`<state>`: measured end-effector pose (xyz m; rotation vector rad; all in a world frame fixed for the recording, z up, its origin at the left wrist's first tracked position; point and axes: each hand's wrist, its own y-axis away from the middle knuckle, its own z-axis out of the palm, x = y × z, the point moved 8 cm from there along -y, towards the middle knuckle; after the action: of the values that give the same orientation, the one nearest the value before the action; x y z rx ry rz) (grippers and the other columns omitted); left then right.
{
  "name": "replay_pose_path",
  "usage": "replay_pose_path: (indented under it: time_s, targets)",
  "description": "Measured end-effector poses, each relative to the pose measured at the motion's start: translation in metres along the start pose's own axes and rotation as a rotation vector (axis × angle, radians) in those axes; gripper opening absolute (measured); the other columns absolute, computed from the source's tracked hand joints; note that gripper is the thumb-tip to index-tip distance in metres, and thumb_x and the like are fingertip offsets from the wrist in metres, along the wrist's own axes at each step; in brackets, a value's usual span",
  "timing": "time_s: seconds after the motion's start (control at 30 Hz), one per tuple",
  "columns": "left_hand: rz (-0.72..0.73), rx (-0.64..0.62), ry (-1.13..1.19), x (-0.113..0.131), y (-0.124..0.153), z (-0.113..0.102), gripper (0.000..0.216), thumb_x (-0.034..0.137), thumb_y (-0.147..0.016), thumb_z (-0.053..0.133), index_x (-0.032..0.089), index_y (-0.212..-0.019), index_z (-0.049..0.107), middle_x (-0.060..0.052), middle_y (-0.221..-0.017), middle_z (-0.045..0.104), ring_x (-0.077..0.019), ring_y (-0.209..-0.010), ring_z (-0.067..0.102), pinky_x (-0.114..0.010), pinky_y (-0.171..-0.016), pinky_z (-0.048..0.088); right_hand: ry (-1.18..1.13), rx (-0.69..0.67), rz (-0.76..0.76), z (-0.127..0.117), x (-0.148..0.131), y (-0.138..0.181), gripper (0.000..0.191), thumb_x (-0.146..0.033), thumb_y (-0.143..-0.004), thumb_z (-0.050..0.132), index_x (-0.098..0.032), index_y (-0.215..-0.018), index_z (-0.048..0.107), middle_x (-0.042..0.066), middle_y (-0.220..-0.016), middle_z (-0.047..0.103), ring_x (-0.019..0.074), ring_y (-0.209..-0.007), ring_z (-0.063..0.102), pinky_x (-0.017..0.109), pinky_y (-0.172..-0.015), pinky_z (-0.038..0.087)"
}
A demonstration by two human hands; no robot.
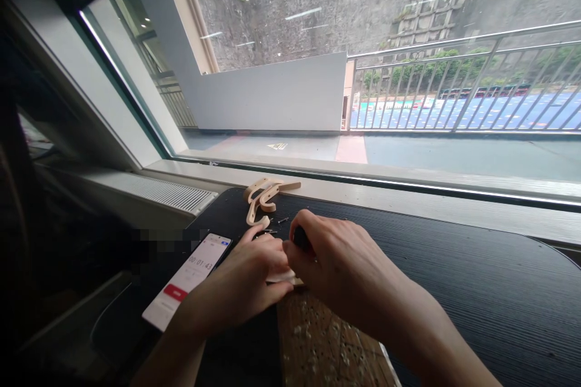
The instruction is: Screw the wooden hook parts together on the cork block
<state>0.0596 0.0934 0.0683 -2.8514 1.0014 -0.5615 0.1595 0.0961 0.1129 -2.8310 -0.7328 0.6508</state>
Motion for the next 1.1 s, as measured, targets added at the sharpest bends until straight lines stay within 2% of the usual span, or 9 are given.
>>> replay_pose_path:
  time_s: [0.23,0.4,0.63,0.77,0.87,1.1]
  targets:
    - [-0.007,0.028,-0.017,0.006,-0.006,0.01,0.01,0.025,-0.079,0.059,0.023,-0.074,0.068,-0.001,-0.079,0.065,-0.0205,-0.089,0.057,-0.054,-0.108,0.018,-0.025,0.025,-0.019,-0.002,0.0,0.001,0.014,-0.033,-0.087,0.047,-0.023,-0.082,0.056,-0.005,-0.059,0.054,0.0102,-0.052,0.042,0.025,-0.047,0.026]
    - [-0.031,0.053,-0.039,0.003,-0.009,0.013,0.014,0.022,-0.082,0.055,0.024,-0.076,0.068,-0.001,-0.079,0.066,-0.0201,-0.089,0.057,-0.054,-0.108,0.019,-0.054,0.046,-0.037,-0.001,-0.001,-0.002,0.016,-0.036,-0.085,0.05,-0.025,-0.095,0.053,-0.005,-0.063,0.056,0.0106,-0.053,0.044,0.024,-0.048,0.027]
    - [-0.035,0.069,-0.077,0.004,-0.008,0.013,0.015,0.019,-0.082,0.054,0.023,-0.078,0.068,-0.001,-0.078,0.066,-0.0202,-0.087,0.058,-0.055,-0.107,0.02,-0.091,-0.001,-0.083,0.001,-0.005,-0.002,0.013,-0.036,-0.087,0.048,-0.024,-0.089,0.053,-0.005,-0.063,0.055,0.0104,-0.054,0.045,0.023,-0.049,0.031]
    - [-0.04,0.069,-0.067,0.004,-0.009,0.011,0.015,0.017,-0.081,0.054,0.022,-0.079,0.068,-0.002,-0.08,0.067,-0.0203,-0.088,0.058,-0.055,-0.108,0.019,-0.149,0.046,-0.082,-0.005,-0.005,-0.002,0.015,-0.027,-0.082,0.053,-0.025,-0.097,0.053,-0.004,-0.071,0.06,0.0098,-0.06,0.052,0.022,-0.053,0.037]
    - [-0.047,0.076,-0.035,0.005,-0.009,0.01,0.016,0.019,-0.082,0.054,0.023,-0.082,0.069,-0.003,-0.085,0.068,-0.022,-0.093,0.058,-0.056,-0.109,0.016,-0.24,0.039,-0.107,-0.006,-0.009,-0.002,0.016,-0.021,-0.084,0.051,-0.025,-0.099,0.054,-0.004,-0.075,0.063,0.0084,-0.062,0.054,0.02,-0.056,0.039]
    - [-0.07,0.077,0.009,0.002,-0.01,0.012,0.013,0.023,-0.083,0.055,0.023,-0.081,0.068,-0.003,-0.086,0.069,-0.0224,-0.095,0.058,-0.056,-0.109,0.016,-0.271,0.062,-0.172,-0.004,-0.012,-0.006,0.018,-0.022,-0.084,0.055,-0.026,-0.102,0.058,-0.004,-0.08,0.065,0.0077,-0.065,0.056,0.018,-0.059,0.04]
